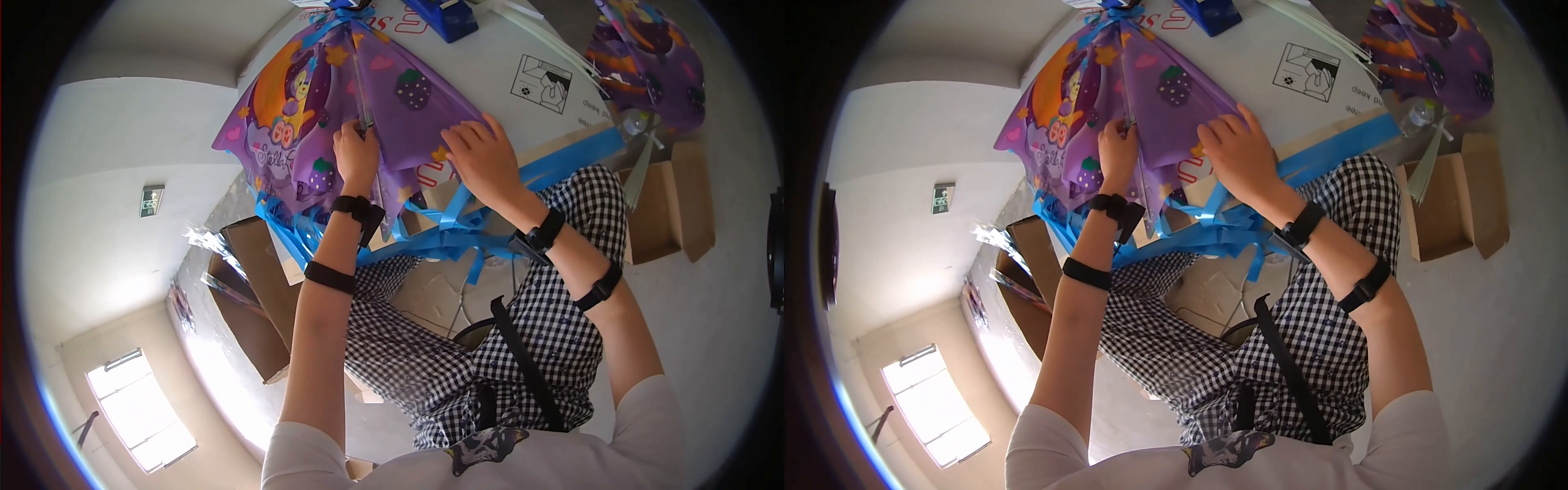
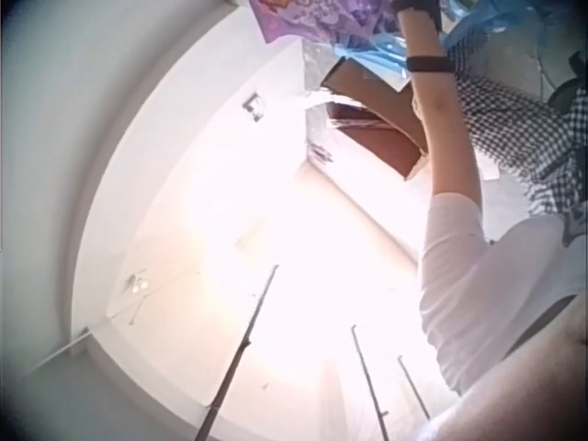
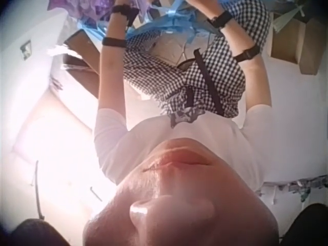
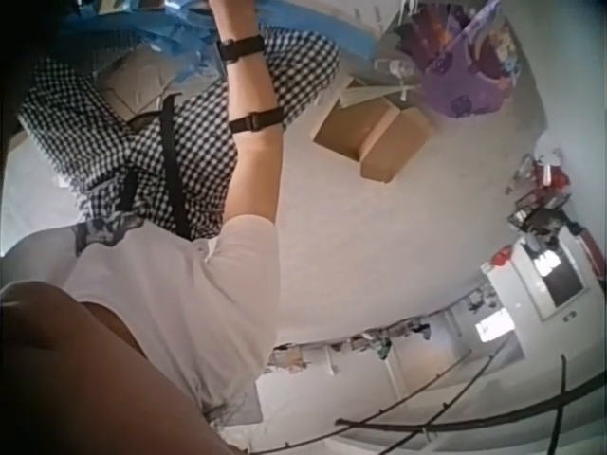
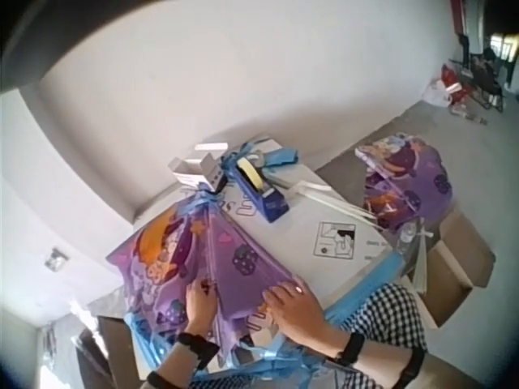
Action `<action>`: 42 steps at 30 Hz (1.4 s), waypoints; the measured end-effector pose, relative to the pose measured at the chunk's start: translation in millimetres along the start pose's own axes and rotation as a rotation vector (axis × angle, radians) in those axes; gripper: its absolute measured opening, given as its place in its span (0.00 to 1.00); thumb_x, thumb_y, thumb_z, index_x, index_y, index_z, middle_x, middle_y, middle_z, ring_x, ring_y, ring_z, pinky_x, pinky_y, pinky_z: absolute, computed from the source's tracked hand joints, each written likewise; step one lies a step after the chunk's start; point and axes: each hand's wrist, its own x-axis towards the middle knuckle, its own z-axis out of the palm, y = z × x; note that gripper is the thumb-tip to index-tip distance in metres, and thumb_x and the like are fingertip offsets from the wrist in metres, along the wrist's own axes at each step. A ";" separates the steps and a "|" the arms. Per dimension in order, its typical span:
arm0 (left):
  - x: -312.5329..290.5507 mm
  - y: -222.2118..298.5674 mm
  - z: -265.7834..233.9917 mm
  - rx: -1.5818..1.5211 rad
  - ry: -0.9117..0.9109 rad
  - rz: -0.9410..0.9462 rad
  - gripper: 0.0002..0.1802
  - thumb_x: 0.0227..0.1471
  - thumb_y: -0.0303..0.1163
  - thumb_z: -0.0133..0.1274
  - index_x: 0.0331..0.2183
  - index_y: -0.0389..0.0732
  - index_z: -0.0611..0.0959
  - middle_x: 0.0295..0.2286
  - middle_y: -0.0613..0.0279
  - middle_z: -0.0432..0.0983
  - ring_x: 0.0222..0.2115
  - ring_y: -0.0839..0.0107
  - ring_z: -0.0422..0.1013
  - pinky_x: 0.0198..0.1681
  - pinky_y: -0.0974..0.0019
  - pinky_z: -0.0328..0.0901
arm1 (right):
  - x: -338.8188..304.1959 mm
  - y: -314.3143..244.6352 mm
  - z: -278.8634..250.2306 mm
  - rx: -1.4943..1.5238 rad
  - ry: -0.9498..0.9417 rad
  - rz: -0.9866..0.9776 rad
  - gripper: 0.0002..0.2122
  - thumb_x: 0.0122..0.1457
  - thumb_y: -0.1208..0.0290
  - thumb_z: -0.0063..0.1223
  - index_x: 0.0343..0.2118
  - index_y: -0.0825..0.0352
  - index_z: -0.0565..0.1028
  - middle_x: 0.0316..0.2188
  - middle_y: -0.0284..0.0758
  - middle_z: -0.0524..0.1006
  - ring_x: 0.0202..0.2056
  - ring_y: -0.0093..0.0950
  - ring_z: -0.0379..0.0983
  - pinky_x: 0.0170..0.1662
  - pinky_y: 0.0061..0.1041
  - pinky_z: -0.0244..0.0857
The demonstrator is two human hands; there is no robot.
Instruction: The person attaches blue ribbons to the edges of purple plastic sheets using tape from a dispenser. They then fold the plastic sheets and set them aside on the table.
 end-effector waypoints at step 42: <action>-52.6 73.1 -449.1 -0.167 -0.125 -0.312 0.16 0.51 0.33 0.57 0.38 0.31 0.77 0.28 0.60 0.76 0.26 0.75 0.72 0.32 0.74 0.67 | 4.7 1.2 -11.0 0.203 0.095 -0.054 0.23 0.59 0.63 0.54 0.54 0.69 0.67 0.54 0.43 0.70 0.59 0.38 0.62 0.64 0.46 0.48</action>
